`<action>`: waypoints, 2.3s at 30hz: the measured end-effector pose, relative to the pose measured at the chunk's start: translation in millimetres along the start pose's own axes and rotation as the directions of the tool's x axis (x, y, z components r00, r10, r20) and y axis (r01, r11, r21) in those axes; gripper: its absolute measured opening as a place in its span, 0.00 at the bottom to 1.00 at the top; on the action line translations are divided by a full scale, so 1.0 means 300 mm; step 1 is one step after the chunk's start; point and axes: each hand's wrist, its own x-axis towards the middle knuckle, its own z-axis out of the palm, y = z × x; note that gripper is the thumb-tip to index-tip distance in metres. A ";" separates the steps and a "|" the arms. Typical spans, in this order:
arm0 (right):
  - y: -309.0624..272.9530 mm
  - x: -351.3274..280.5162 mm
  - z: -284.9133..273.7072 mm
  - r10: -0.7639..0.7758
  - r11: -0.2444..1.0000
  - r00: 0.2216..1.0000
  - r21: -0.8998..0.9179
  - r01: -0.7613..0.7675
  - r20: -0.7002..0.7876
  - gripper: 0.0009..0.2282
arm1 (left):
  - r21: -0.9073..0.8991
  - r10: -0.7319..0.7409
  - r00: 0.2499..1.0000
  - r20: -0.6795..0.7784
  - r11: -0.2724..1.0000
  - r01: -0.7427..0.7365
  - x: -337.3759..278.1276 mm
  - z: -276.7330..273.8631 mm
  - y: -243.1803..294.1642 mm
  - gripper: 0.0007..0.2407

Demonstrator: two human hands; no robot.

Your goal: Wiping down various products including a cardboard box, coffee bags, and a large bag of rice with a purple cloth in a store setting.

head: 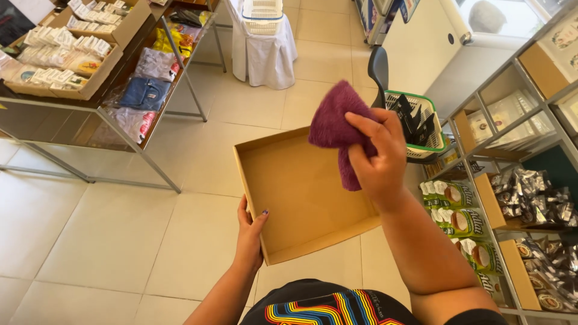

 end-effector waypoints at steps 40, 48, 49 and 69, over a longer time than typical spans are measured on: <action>0.004 -0.519 0.362 0.119 0.977 0.567 0.007 -0.215 0.815 0.23 | 0.102 0.267 0.963 -0.029 0.959 -0.263 -0.023 -0.035 -0.047 0.38; 0.341 -0.625 0.307 0.492 0.870 0.547 -0.391 -0.299 0.677 0.06 | 0.165 0.403 0.914 0.042 0.900 -0.404 -0.019 -0.089 -0.057 0.36; 0.306 -0.629 0.307 0.496 0.868 0.548 -0.395 -0.299 0.674 0.06 | 0.161 0.402 0.915 0.047 0.900 -0.404 -0.008 -0.075 -0.080 0.36; -0.043 -1.142 -0.317 0.845 0.531 0.314 -0.601 -0.597 0.434 0.19 | 0.436 -0.350 0.771 0.532 0.894 0.106 -0.185 0.474 -0.820 0.38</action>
